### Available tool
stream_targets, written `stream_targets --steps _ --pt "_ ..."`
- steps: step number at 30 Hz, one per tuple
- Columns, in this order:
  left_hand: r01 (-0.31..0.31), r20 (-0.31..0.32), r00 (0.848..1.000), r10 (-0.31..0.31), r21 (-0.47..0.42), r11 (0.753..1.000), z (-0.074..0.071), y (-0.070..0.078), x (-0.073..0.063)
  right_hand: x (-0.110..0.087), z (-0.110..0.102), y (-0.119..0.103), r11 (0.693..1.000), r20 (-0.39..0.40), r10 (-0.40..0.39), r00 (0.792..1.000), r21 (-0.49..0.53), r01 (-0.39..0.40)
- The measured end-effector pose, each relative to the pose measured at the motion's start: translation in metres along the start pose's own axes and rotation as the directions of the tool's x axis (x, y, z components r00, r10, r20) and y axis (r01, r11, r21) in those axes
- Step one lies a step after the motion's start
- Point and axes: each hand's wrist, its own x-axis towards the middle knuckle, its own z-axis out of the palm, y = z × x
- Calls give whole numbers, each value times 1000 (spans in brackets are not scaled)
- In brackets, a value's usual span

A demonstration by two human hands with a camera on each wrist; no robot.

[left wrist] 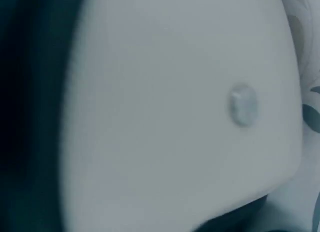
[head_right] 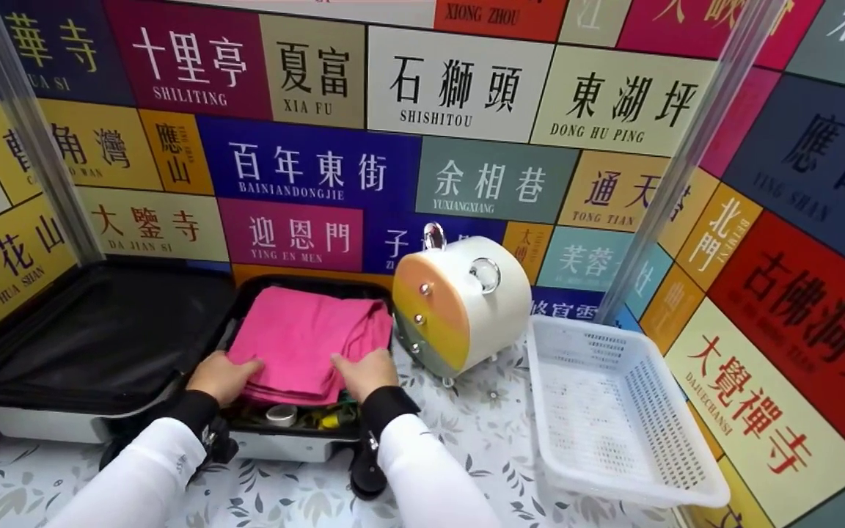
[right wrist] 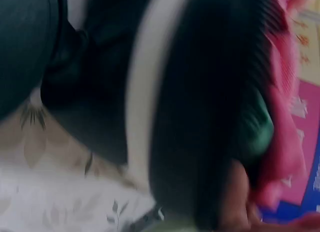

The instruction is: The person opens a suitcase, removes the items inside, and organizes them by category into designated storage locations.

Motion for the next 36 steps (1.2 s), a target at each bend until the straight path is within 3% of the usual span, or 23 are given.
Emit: stream_targets --steps 4,7,10,13,16,20,25,30,31,33,36 --pt "-22 -42 999 21 -23 999 4 -3 4 4 13 -5 1000 -51 -5 999 10 6" --pt "-27 -58 998 26 -15 1000 4 2 4 7 19 -11 999 -34 1 999 37 0" --pt "-44 -48 998 43 -24 999 5 9 3 9 23 -18 989 11 29 1000 144 -30" --pt "-48 -24 999 47 -40 998 6 13 4 11 28 -23 956 -3 64 998 288 -60" --pt "-9 -4 1000 9 -59 998 7 14 6 10 39 -22 867 -60 131 990 490 -85" --pt "22 0 1000 -22 -57 998 7 12 9 1 55 -23 684 -134 240 961 727 -70" --pt "-21 -5 1000 21 -90 996 8 12 13 -21 65 -30 543 -142 287 947 839 -39" --pt "-13 27 999 18 -176 984 8 13 12 -38 63 -35 361 -67 264 962 932 -34" --pt "-12 30 999 18 -187 982 8 13 12 -38 64 -34 351 -36 251 967 935 -56" --pt "-14 38 999 22 -208 978 7 13 11 -32 66 -31 365 12 215 977 926 -92" --pt "-27 38 999 37 -230 973 8 13 11 -21 71 -28 476 61 166 984 869 -134"
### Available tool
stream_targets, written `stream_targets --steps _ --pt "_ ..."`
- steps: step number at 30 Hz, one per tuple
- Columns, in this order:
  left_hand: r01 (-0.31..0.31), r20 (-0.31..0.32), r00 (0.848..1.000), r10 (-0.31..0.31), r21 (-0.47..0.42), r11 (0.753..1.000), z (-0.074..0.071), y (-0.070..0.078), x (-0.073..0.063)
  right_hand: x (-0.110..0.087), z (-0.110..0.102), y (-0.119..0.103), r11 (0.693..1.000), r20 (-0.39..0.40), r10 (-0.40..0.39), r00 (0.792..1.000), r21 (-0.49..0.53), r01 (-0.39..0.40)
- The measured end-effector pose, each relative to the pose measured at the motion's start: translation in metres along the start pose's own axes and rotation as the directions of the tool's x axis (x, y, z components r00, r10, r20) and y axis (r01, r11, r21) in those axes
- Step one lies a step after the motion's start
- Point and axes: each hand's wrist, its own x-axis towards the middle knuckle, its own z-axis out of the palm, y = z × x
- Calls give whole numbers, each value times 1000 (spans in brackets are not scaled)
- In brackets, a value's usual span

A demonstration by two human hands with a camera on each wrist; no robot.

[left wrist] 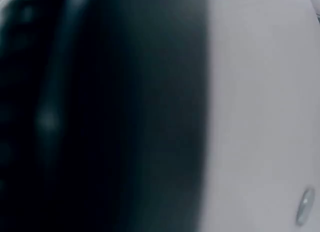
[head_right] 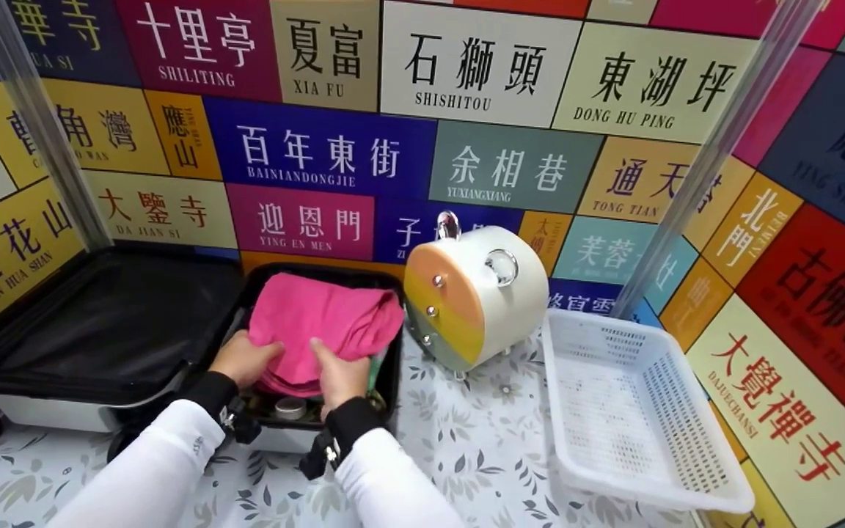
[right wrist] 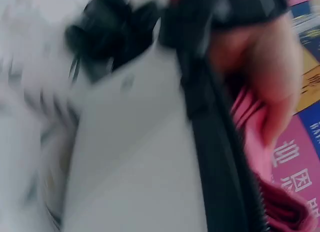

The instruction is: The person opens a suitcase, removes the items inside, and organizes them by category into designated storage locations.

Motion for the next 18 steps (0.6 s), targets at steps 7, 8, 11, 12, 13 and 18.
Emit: stream_targets --steps 7,8,11,12,13,18 --pt "-26 0 1000 26 -81 996 2 1 -2 16 -1 1 935 -21 10 1000 -355 -16" --pt "-36 -9 999 36 -106 994 3 1 -3 16 -2 0 931 -29 7 1000 -365 -17" --pt "-79 -44 997 71 -218 973 6 4 -7 16 -6 -5 978 -29 7 1000 -208 -13" --pt "-99 -57 995 87 -259 961 7 5 -9 14 -7 -6 996 1 22 1000 -89 -22" --pt "-122 -70 992 105 -315 941 9 7 -12 12 -8 -8 999 45 33 998 40 -35" --pt "-204 -104 979 176 -521 829 19 17 -32 -2 -11 -11 937 314 -15 949 336 -96"
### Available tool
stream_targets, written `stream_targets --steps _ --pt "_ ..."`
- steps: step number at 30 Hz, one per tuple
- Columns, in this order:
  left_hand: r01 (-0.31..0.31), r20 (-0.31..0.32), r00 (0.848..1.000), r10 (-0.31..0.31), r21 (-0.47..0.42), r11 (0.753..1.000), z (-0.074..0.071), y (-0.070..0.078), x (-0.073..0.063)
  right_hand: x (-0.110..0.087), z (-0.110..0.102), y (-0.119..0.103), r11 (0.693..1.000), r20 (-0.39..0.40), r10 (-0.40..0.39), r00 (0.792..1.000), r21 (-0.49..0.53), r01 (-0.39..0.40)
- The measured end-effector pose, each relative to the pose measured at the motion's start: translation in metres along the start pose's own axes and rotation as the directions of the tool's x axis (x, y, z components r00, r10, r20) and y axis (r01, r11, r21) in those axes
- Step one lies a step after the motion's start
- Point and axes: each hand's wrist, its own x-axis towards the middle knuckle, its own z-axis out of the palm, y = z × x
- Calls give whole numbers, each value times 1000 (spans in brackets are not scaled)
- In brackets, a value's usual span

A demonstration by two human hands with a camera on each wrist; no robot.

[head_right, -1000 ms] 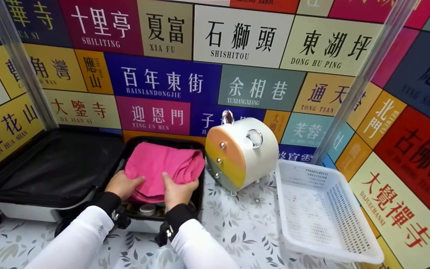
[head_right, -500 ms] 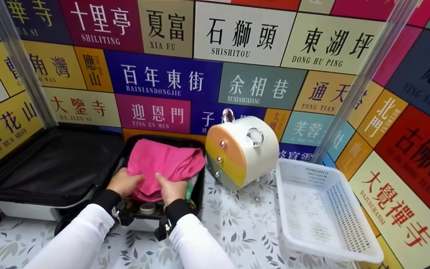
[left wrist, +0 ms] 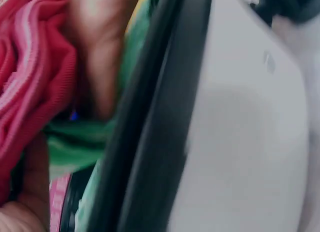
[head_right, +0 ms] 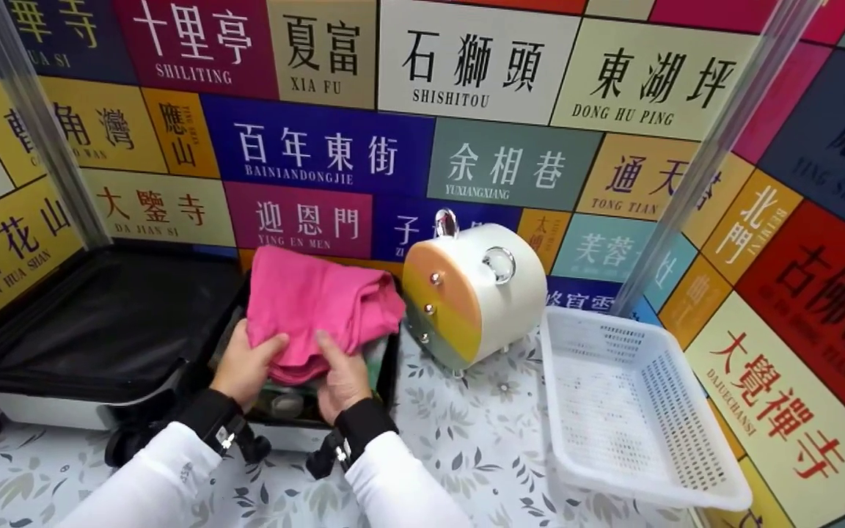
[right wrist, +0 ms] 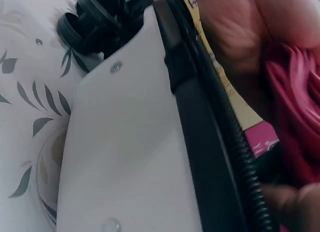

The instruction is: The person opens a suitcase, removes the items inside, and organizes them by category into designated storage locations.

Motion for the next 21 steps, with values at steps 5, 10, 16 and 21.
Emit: stream_targets --steps 5,10,16,21 --pt "-56 -4 998 56 -150 987 13 7 -19 -7 5 -2 972 9 -109 994 -210 108" --pt "-149 -34 989 146 -172 974 18 9 -25 -10 3 -6 982 -101 -94 990 -173 76" --pt "-170 -31 984 173 83 982 20 5 -28 -7 -9 -1 992 -238 -62 969 -117 34" --pt "-162 -31 984 177 275 948 17 8 -31 -4 -14 -4 990 -339 -114 934 -115 80"
